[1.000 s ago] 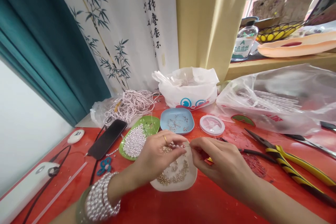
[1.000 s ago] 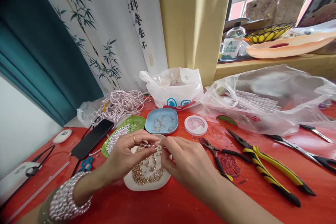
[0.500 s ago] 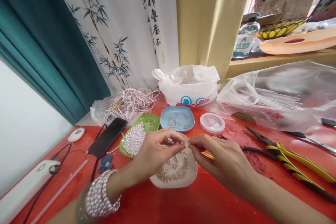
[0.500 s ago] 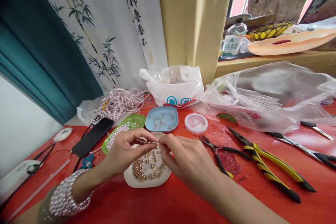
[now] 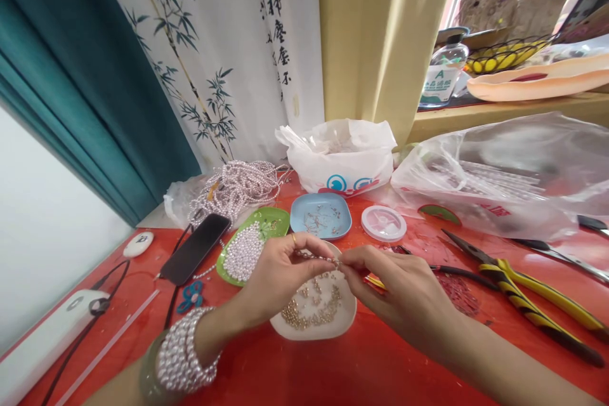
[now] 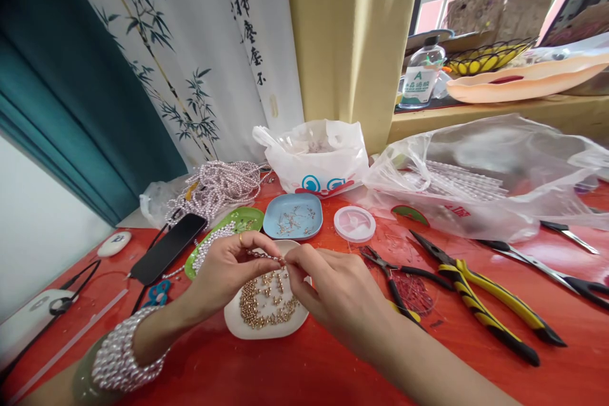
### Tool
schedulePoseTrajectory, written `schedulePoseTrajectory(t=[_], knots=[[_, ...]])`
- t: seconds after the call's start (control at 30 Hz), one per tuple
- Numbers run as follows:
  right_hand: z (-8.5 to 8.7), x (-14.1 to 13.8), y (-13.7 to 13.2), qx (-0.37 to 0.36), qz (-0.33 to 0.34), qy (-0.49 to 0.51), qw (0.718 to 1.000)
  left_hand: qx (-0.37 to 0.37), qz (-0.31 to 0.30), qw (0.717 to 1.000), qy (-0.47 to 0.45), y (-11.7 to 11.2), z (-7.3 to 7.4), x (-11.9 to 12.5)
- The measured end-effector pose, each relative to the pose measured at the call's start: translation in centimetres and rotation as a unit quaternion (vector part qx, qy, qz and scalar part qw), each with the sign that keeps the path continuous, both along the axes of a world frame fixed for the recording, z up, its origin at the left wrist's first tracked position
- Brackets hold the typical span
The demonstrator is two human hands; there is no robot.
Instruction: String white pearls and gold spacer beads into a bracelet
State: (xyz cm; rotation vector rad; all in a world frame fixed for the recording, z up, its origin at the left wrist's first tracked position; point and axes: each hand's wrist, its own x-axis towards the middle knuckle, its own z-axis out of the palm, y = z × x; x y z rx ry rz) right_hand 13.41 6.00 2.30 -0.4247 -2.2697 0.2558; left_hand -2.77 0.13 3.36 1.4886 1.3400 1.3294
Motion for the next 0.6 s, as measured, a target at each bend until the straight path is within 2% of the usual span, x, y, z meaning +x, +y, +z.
schedulePoseTrajectory(t=[0.23,0.6], knots=[[-0.23,0.08,0.02,-0.005,0.0,0.008,1.0,-0.015,0.012,1.0,-0.009,-0.13,0.18,0.18],[-0.18,0.15,-0.21,0.007,-0.013,0.007,1.0,0.027,0.015,0.999,0.009,-0.17,0.13,0.2]])
